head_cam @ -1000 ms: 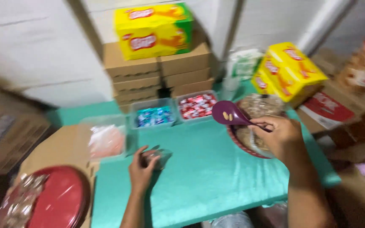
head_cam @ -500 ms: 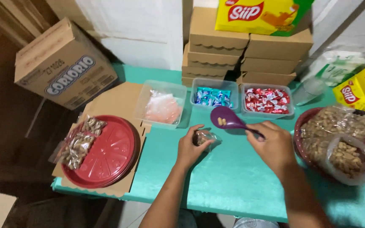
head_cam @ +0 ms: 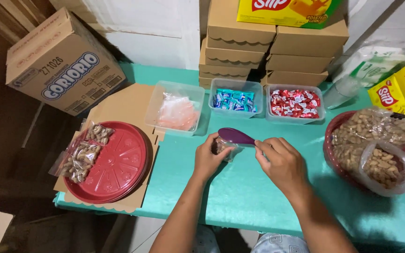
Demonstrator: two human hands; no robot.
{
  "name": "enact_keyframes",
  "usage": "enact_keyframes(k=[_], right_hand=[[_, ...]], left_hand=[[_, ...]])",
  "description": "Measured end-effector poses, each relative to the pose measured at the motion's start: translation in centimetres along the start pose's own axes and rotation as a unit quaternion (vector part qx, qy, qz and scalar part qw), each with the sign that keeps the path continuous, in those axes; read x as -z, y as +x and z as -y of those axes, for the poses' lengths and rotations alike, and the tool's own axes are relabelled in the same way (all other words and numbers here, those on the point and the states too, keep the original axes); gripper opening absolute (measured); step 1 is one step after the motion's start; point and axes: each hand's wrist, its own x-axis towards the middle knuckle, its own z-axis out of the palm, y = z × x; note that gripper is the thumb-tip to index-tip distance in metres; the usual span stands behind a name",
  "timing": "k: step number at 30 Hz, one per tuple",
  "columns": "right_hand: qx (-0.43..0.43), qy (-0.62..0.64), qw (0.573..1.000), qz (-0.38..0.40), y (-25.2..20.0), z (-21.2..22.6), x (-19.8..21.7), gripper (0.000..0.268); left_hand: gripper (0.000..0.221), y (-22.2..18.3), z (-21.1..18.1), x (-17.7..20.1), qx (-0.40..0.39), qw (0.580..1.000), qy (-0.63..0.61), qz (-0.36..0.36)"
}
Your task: Packaging peanuts and candies into small plastic bags using a scoop and manual placement.
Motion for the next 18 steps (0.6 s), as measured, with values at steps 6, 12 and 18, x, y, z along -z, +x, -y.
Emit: enact_keyframes(k=[6,12,18], right_hand=[[-0.042,0.011,0.998,-0.049,-0.9,-1.9,1.7,0.012],[-0.135,-0.064,0.987,-0.060,-2.5,-6.0,9.1,0.015],[-0.252,-0.124,0.958,-0.063,-10.0,-12.0,16.3,0.021]], left_hand=[[0.051,0.0,-1.1,0.2,-0.012,1.000,-0.012,0.002],[0.049,0.7,1.9,-0.9,-0.014,0.999,-0.032,-0.019],[0.045,0.3,0.2,-0.7,0.026,0.997,-0.073,-0.003]])
